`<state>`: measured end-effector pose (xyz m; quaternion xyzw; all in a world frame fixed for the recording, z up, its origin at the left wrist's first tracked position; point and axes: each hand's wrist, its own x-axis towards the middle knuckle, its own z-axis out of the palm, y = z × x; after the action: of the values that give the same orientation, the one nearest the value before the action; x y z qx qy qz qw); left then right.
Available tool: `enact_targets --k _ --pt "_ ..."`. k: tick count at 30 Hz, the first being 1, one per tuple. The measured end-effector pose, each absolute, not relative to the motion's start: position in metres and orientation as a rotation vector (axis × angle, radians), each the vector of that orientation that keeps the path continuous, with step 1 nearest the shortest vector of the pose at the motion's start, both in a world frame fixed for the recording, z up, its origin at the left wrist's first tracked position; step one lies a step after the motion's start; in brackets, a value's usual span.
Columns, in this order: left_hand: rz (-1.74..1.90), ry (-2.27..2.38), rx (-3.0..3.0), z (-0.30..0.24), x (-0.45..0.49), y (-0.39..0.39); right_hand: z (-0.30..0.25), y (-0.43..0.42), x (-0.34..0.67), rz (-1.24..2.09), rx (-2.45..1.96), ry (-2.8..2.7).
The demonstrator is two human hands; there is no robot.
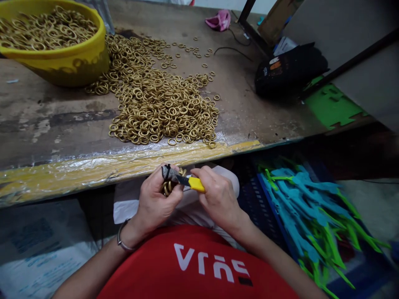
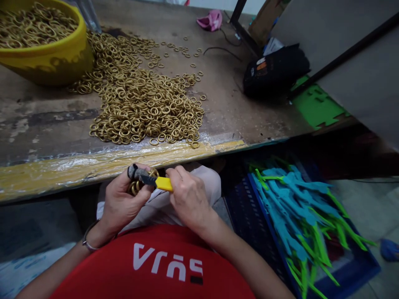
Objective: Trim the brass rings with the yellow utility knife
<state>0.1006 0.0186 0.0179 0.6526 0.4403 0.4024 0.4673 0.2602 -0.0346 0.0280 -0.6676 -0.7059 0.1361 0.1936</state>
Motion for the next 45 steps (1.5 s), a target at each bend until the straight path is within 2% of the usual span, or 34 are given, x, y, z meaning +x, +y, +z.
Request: enact_targets --k 6,10,11,12,16,19,23,29,33,39,45 --pt "1.018 1.130 1.638 0.024 0.095 0.019 0.025 -0.022 0.262 0.240 -1.986 -2.031" --pt "0.970 1.077 1.535 0.031 0.081 0.017 0.018 -0.003 0.290 0.228 -2.335 -1.763" --pt "0.947 1.050 1.464 0.031 0.078 0.016 0.020 0.001 0.295 0.272 -2.298 -1.685" --pt "0.932 1.021 1.370 0.030 0.077 0.016 0.022 0.003 0.296 0.383 -2.181 -1.626" --pt "0.887 0.902 1.016 0.018 0.078 0.017 0.035 0.003 0.272 1.221 -1.506 -1.337" --pt "0.857 0.884 0.959 0.012 0.079 0.019 0.035 -0.001 0.247 1.497 -1.276 -1.008" --pt "0.818 0.814 0.862 0.014 0.077 0.020 0.030 -0.003 0.237 1.455 -1.285 -0.848" --pt "0.707 0.688 0.657 0.015 0.075 0.028 0.037 -0.007 0.239 1.226 -1.290 -1.015" --pt "0.647 0.636 0.601 0.014 0.073 0.032 0.036 -0.009 0.241 1.193 -1.279 -1.040" --pt "0.694 0.713 0.619 0.015 0.071 0.030 0.029 -0.012 0.243 1.338 -1.311 -0.909" --pt "0.757 0.775 0.790 0.010 0.073 0.027 0.023 -0.013 0.242 1.729 -1.195 -0.705"
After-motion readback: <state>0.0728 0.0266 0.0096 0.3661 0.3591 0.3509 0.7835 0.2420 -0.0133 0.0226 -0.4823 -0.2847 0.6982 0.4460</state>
